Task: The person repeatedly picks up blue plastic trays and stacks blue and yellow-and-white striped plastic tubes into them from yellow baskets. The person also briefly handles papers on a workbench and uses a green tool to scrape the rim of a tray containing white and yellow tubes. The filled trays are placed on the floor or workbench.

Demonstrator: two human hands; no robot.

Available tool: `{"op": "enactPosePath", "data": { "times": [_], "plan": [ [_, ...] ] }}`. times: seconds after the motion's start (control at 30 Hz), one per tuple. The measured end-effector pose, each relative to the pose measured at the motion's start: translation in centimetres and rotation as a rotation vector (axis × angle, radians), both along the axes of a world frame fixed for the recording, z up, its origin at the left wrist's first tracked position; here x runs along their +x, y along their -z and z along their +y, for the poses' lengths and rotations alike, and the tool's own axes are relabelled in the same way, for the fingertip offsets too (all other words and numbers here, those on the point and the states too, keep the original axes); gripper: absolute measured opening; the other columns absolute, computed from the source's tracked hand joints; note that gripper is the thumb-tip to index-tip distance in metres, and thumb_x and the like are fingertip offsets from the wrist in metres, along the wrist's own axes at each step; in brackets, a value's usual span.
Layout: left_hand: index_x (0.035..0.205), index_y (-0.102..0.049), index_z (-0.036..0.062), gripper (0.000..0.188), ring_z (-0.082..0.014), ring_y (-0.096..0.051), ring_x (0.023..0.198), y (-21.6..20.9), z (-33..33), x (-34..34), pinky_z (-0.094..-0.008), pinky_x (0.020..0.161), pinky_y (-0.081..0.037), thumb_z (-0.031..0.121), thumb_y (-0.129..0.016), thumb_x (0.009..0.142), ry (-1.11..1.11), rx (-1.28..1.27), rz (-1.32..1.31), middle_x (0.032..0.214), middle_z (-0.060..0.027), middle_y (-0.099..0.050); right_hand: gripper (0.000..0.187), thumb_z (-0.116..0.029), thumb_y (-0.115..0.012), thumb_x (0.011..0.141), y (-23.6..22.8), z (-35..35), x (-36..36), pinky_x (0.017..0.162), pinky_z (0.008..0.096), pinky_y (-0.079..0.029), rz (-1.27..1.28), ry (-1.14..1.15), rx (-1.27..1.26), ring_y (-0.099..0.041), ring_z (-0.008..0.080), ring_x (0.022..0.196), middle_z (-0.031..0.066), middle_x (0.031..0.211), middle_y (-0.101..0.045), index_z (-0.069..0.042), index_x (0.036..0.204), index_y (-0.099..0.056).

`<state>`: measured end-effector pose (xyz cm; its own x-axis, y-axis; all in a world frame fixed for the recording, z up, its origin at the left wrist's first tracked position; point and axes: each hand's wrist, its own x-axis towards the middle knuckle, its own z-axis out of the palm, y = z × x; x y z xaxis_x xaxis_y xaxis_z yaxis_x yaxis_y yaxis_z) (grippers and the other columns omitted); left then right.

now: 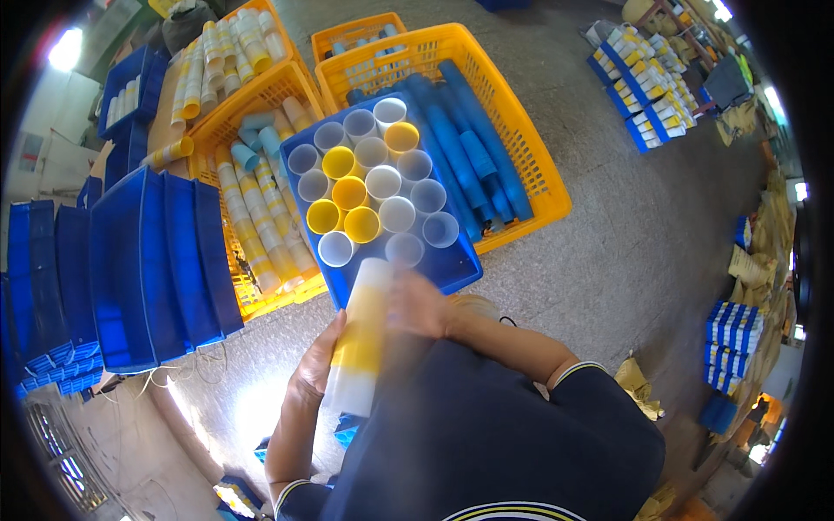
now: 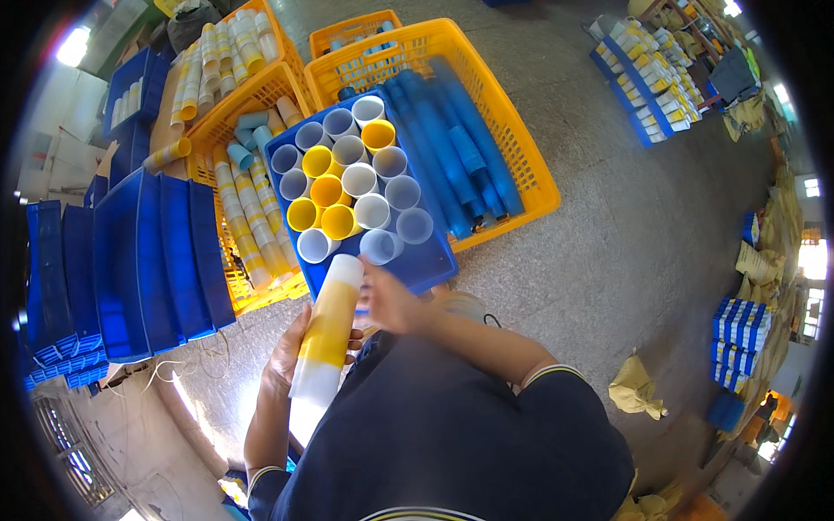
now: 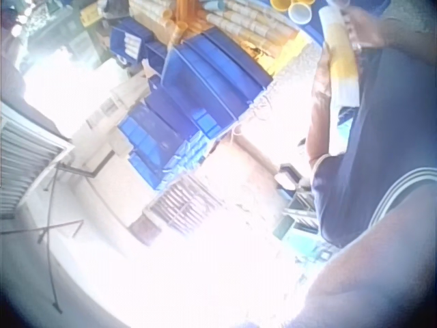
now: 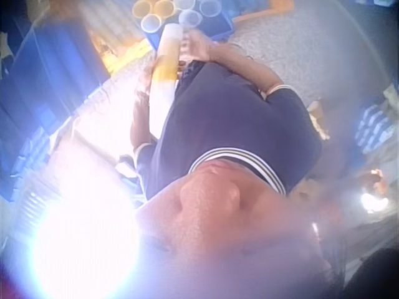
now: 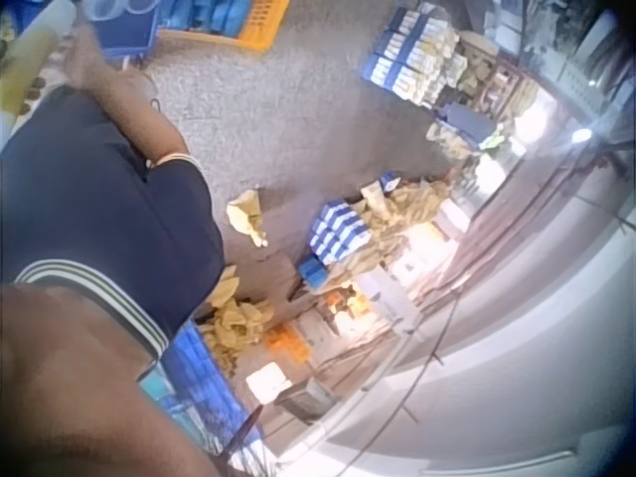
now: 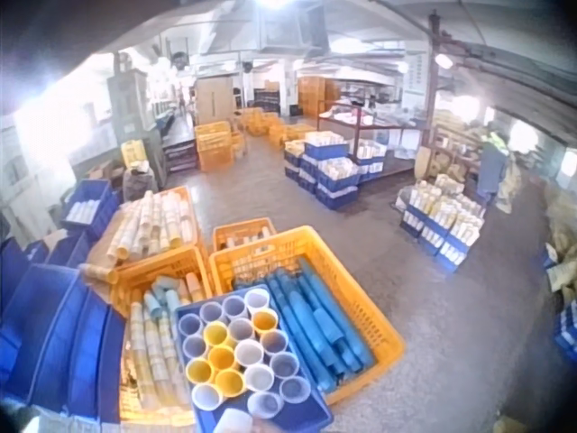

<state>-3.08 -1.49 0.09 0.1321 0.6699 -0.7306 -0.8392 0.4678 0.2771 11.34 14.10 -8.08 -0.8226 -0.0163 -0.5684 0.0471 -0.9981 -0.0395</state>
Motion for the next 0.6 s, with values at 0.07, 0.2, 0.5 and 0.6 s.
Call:
{"op": "enactPosePath", "data": {
  "times": [0.07, 0.2, 0.5, 0.6],
  "plan": [
    [0.133, -0.044, 0.0001, 0.067, -0.0283, -0.069, 0.086, 0.0, -0.4, 0.0, -0.0378, 0.073, -0.061, 0.054, -0.054, 0.094, 0.007, -0.002, 0.028, 0.105, -0.0221, -0.064, 0.058, -0.047, -0.057, 0.096, -0.1, -1.3, -0.4, 0.106, 0.0441, -0.038, 0.170, -0.263, 0.713, -0.051, 0.0244, 0.123, 0.0106, 0.124, -0.058, -0.005, 0.134, -0.045],
    [0.135, -0.042, -0.0001, 0.066, -0.0294, -0.069, 0.088, 0.0, -1.2, -0.3, -0.0377, 0.075, -0.061, 0.052, -0.053, 0.096, -0.058, -0.068, -0.034, 0.106, -0.0227, -0.064, 0.060, -0.044, -0.062, 0.094, -0.2, -1.7, -2.2, 0.104, 0.0459, -0.040, 0.049, -0.201, 0.567, -0.050, 0.0243, 0.124, 0.0133, 0.131, -0.055, -0.004, 0.135, -0.044],
    [0.135, -0.042, 0.0002, 0.070, -0.0286, -0.070, 0.086, 0.0, -4.8, 0.7, -0.0372, 0.072, -0.061, 0.055, -0.055, 0.093, -0.142, -0.002, -0.078, 0.108, -0.0232, -0.063, 0.060, -0.037, -0.054, 0.100, 0.3, -1.7, -2.7, 0.111, 0.0401, -0.037, 0.138, -0.444, 0.705, -0.045, 0.0255, 0.131, 0.0160, 0.132, -0.050, 0.001, 0.141, -0.031],
    [0.135, -0.043, 0.0004, 0.071, -0.0274, -0.068, 0.089, -1.0, -5.7, 0.3, -0.0382, 0.073, -0.060, 0.053, -0.059, 0.090, -0.077, 0.034, 0.006, 0.111, -0.0215, -0.062, 0.065, -0.041, -0.051, 0.101, -1.2, -1.2, -3.5, 0.109, 0.0396, -0.040, 0.036, -0.284, 0.597, -0.049, 0.0266, 0.128, 0.0178, 0.138, -0.046, 0.003, 0.143, -0.029]
  ]
}}
